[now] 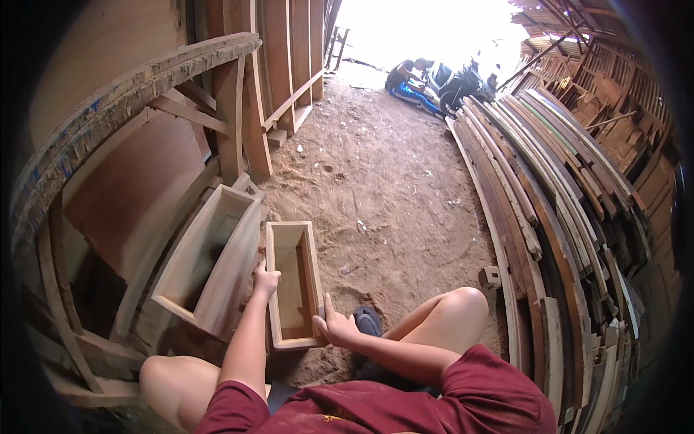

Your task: The person assembles a small wooden box by fitting its side panels together. They then pick up a sanding block and smooth the surface of a separate flat wooden board.

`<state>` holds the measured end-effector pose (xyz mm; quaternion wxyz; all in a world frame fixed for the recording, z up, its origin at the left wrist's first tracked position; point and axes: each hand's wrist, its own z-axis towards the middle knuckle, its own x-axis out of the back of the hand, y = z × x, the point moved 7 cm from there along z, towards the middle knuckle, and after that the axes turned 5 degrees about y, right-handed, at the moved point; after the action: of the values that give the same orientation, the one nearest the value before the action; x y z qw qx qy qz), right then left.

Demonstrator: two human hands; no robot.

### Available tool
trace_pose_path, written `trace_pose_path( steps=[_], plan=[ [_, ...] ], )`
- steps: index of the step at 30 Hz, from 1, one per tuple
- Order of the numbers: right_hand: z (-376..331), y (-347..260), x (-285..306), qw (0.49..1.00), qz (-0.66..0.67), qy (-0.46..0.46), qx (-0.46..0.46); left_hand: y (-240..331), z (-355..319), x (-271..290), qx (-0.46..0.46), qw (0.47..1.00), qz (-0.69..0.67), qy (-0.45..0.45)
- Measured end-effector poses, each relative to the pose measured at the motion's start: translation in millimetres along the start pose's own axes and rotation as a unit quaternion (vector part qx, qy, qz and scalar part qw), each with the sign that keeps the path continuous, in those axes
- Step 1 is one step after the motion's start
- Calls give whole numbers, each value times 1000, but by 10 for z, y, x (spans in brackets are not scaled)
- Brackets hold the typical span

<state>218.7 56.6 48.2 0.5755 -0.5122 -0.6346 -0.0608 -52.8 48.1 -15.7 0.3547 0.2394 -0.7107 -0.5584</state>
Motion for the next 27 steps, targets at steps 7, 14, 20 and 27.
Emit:
trace_pose_path(
  steps=[7,14,20,27],
  plan=[
    [-218,17,-46,999,43,-15,15,61,-57,-3,-1,1000,-24,11],
    [27,77,-20,999,32,10,3,137,-79,-53,17,1000,-13,-2],
    [-249,33,-41,999,42,-11,15,75,-57,-85,-8,1000,-1,2],
    [230,-70,-20,998,56,19,7,-412,248,63,-18,999,-18,43]
  ],
)
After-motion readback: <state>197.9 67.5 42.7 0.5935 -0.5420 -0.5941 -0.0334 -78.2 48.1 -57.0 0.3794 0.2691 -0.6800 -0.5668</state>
